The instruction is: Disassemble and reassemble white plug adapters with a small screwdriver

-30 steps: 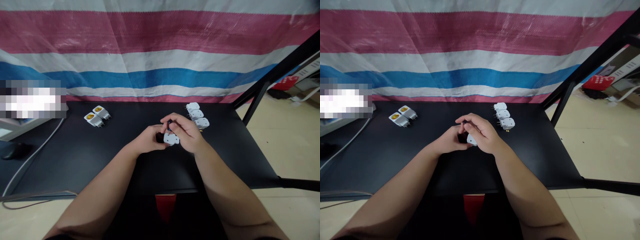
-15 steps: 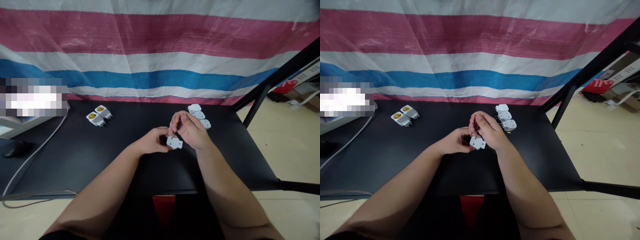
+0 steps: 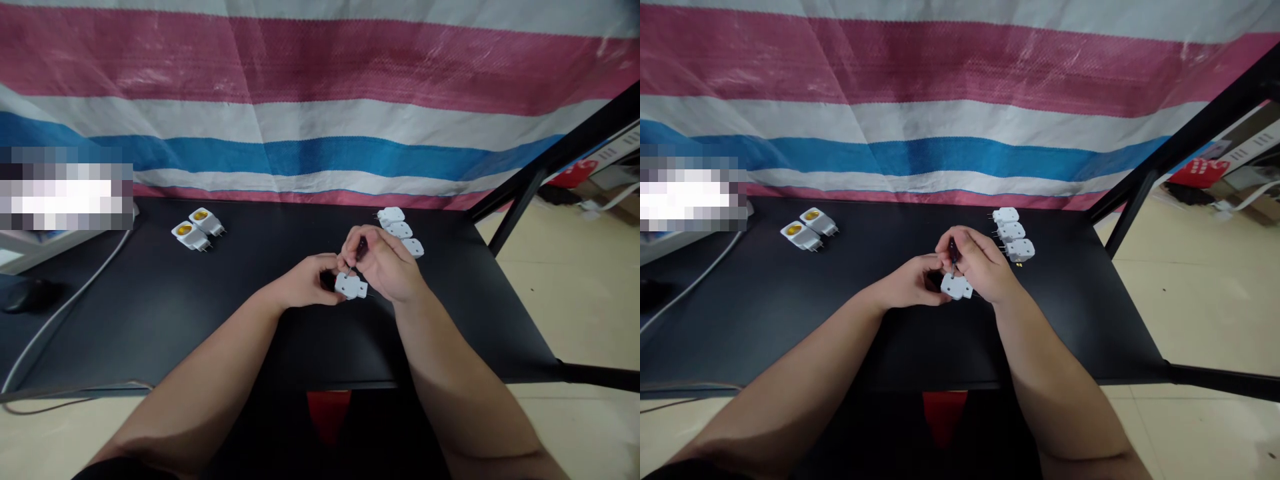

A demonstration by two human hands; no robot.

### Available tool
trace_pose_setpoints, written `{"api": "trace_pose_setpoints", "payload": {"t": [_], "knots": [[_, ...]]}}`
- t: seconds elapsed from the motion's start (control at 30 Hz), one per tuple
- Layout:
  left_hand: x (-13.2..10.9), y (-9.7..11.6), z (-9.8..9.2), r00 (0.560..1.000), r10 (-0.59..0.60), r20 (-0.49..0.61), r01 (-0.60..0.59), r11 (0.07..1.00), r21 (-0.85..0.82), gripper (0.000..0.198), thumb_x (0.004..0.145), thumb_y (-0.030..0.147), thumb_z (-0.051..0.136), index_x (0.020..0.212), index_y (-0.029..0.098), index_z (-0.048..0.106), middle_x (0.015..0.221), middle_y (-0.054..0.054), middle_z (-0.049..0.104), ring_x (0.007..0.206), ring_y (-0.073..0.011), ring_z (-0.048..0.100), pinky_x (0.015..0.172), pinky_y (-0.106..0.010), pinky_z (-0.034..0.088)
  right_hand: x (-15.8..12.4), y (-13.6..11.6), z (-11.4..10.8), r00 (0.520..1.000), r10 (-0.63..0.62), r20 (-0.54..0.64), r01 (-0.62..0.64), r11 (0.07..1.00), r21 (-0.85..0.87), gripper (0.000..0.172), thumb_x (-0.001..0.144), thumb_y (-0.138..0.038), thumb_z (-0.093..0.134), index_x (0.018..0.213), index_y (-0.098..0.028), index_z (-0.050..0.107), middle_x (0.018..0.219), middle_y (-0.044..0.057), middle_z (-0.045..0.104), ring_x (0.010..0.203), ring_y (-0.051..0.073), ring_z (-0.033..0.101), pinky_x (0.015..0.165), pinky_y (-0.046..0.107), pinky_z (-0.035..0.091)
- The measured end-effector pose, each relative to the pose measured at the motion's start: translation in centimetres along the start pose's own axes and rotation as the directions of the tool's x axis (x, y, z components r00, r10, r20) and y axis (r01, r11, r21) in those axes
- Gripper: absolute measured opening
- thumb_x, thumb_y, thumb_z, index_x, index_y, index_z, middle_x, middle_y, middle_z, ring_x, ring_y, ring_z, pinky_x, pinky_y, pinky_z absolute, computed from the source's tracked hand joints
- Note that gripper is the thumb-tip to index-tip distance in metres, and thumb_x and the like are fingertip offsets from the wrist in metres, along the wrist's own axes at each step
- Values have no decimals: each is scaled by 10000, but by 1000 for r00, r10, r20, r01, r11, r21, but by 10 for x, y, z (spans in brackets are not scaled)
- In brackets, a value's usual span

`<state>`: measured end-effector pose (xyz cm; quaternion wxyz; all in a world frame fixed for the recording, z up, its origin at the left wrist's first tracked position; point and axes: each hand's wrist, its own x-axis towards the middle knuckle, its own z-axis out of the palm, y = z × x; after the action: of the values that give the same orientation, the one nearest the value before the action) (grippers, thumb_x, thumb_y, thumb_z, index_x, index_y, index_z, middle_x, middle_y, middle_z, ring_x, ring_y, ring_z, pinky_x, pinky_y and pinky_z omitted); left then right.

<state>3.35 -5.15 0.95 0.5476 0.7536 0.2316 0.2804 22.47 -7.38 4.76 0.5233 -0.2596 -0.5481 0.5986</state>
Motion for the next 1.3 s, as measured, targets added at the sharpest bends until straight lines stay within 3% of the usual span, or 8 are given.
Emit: {"api": "trace_pose_setpoints", "payload": {"t": [0.13,0.33,0.47,0.57,0.73,0.93,1.1,1.3], "knots": [[-1,-3,0,1000,-25,-8,25,1000,-3,256,777,206,844,1000,159,726,975,-39,680,821,-158,650,713,-279,541,0,3,9,998,-61,-29,64,993,103,284,1063,-559,631,1050,-277,600,631,-79,425,571,133,413,621,319,469],[0,-3,-1,1000,-4,3,4,1000,-26,278,775,189,849,1033,155,751,1052,-62,701,879,-174,670,769,-302,552,2,3,2,996,-78,-41,81,993,82,254,1030,-494,717,1005,-256,636,917,15,619,720,144,578,562,285,431],[0,-2,-1,1000,-28,11,28,999,17,281,776,196,848,1040,155,762,1025,-58,693,878,-175,653,752,-298,535,1,0,1,999,3,-53,6,987,162,323,1099,-539,569,1005,-245,663,687,-31,507,629,150,503,615,323,459],[0,-2,-1,999,-40,9,39,999,12,264,782,203,843,1028,150,764,994,-56,700,848,-169,647,730,-292,527,-1,1,6,998,-53,-29,58,980,190,271,1052,-541,668,1040,-278,599,649,-74,478,572,123,415,614,303,416],[0,0,0,1000,-9,8,9,1000,-4,223,789,189,832,992,146,751,1009,-58,692,861,-169,656,741,-292,533,-3,-2,7,999,-50,-16,51,996,77,249,1080,-458,647,965,-238,657,881,20,633,749,157,609,659,330,473],[-1,1,-1,999,-42,9,41,999,31,251,784,219,851,1000,145,745,992,-59,705,846,-174,644,710,-292,514,-1,0,11,997,-47,-61,59,977,206,309,1040,-561,676,991,-275,571,625,-81,466,548,118,390,590,296,404],[-1,1,-1,1000,-13,11,13,1000,16,241,797,220,852,1004,156,749,998,-51,699,853,-170,655,741,-294,535,-2,1,7,997,-66,-42,69,995,68,242,1039,-476,709,991,-250,639,934,16,631,768,154,610,643,315,471],[-1,1,-4,1000,-5,25,3,998,60,229,812,231,853,1014,164,769,1035,-67,708,905,-187,666,760,-300,545,-3,0,11,998,-45,-37,51,980,195,298,1102,-528,564,983,-263,630,615,-66,455,560,127,407,616,310,397]]}}
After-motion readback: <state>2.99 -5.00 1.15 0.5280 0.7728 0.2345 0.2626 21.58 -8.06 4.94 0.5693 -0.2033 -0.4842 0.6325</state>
